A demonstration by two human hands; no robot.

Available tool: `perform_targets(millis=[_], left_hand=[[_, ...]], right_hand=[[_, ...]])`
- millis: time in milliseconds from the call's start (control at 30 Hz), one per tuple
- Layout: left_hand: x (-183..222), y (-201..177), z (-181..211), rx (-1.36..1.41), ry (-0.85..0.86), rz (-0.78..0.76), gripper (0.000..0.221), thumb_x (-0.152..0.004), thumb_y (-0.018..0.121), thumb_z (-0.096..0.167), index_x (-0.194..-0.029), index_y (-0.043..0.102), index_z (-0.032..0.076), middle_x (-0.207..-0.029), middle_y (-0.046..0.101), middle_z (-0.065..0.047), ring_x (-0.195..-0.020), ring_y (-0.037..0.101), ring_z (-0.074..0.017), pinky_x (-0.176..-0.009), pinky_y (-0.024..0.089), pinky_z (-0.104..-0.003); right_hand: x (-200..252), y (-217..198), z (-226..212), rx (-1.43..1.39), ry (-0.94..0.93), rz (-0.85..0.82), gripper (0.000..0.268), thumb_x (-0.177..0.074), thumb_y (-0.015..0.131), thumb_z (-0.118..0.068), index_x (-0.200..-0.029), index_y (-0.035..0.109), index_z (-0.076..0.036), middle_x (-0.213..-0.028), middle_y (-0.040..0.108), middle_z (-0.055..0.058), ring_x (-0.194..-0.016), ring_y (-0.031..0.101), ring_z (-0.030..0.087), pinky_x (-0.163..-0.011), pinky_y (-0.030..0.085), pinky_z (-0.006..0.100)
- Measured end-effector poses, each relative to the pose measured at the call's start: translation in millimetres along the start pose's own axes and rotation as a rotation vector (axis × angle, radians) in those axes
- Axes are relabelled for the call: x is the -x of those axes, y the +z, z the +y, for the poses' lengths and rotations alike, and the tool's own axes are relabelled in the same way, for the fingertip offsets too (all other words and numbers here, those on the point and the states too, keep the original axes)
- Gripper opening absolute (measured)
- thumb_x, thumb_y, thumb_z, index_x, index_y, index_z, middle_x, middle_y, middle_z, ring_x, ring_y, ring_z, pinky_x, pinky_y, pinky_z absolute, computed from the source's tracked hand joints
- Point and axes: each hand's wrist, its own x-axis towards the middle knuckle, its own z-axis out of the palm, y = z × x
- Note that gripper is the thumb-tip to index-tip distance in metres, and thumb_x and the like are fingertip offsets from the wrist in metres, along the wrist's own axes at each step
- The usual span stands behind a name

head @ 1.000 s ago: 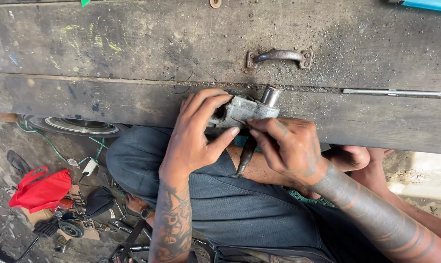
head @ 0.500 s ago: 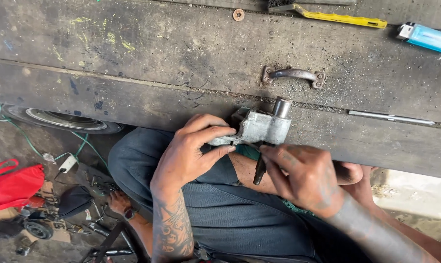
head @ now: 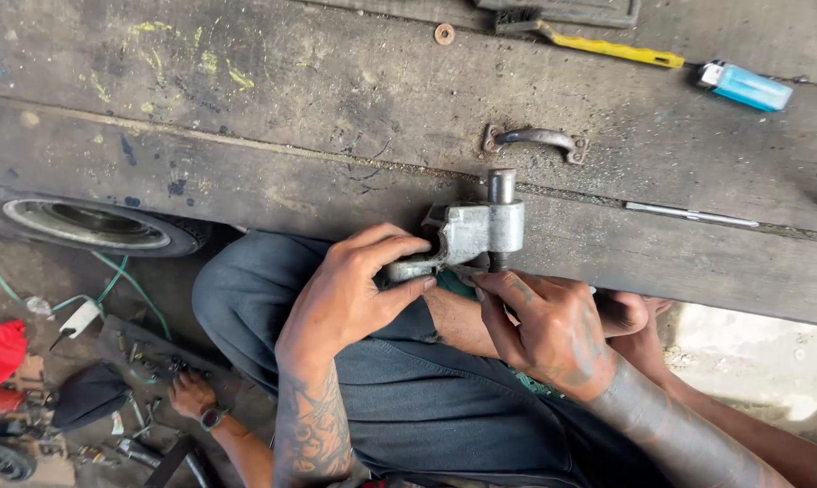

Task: Cleaning and scraping a metal motorcycle part using a wire brush and a small tool to remove grime.

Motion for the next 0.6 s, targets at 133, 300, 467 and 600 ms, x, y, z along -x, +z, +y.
perform_targets(millis=[133,300,467,600], left_hand=[[3,7,3,-0.023,-0.01,0.009,0.036,-0.078,0.086,0.01,-0.111,0.074,0.003,-0.095,0.072,-0.018,-0.094,0.072,-0.0415,-0.079,0.058,-0.047],[12,20,7,-0.086,-0.224,-0.174,0.052,-0.083,0.081,0.036,-0.118,0.06,0.004,-0.105,0.065,-0.023,-0.1,0.07,-0.0438,-0.082,0.057,-0.049],[14,18,4,-0.03,-0.211,-0.242,0.057,-0.082,0.08,0.042,-0.118,0.058,0.004,-0.109,0.067,-0.023,-0.107,0.069,-0.0436,-0.087,0.057,-0.051],[13,17,5,-0.023,-0.08,-0.121,0.04,-0.083,0.08,0.029,-0.108,0.064,0.002,-0.097,0.071,-0.026,-0.09,0.073,-0.0449,-0.074,0.058,-0.051]], right_hand=[[9,3,-5,0.13,-0.038,0.008,0.004,-0.09,0.065,-0.005,-0.091,0.069,-0.008,-0.062,0.061,0.009,-0.054,0.067,0.027,-0.049,0.055,0.036],[30,11,2,0.154,0.093,-0.038,0.012,-0.098,0.057,-0.017,-0.106,0.063,-0.009,-0.062,0.058,0.01,-0.056,0.067,0.035,-0.05,0.055,0.043],[34,2,-7,0.046,0.306,-0.087,0.018,-0.101,0.053,-0.015,-0.116,0.059,-0.008,-0.072,0.064,0.021,-0.071,0.067,0.048,-0.058,0.053,0.054],[57,-24,6,0.134,0.371,-0.059,0.025,-0.1,0.058,-0.016,-0.125,0.063,-0.017,-0.086,0.071,0.004,-0.082,0.075,0.028,-0.086,0.054,0.037]])
